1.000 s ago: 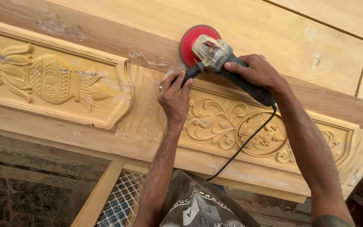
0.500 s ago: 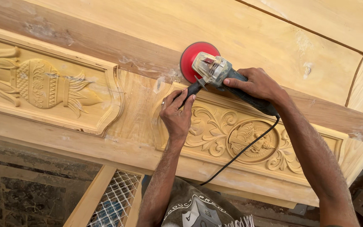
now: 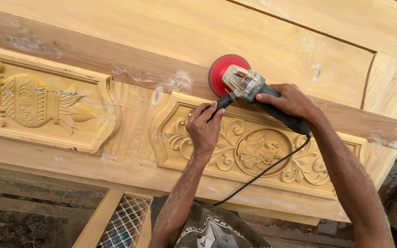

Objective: The person uses a red orbital sander to smooth the surface of a large, ornately carved wooden panel. They move the sander systematically across the flat areas and around the raised floral and bird motifs, generating fine wood dust.

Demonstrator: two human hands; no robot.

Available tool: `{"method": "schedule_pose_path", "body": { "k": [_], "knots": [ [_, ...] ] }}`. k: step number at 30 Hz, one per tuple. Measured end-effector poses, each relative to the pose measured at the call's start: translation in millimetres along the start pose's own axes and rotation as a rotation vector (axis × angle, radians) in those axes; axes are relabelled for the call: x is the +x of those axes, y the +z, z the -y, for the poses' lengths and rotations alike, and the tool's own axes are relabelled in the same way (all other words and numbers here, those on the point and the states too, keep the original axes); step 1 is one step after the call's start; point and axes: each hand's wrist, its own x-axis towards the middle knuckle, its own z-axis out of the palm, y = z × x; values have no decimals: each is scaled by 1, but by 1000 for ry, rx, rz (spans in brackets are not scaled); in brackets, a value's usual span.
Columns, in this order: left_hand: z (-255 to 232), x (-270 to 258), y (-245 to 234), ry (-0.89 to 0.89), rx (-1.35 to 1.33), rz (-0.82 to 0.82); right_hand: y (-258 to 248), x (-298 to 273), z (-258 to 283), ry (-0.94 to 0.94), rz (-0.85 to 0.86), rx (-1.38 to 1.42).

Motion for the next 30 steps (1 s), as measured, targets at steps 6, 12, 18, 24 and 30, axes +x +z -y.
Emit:
{"method": "schedule_pose_path", "body": {
  "k": [6,12,18,24,30],
  "knots": [
    [-16,-17,31,5,-7,69,-9,-17,-46,36,-18,35],
    [-36,-38,69,30,-2,110,-20,-39,-101,34,-31,77],
    [-54,-62,103,76,7,136,-29,-62,-149,42,-40,125],
    [-65,-85,140,66,-22,201,-35,-82,-195,77,-70,136],
    [-86,-108,174,79,-14,218,-44,-106,-240,87,-95,163]
  ]
}}
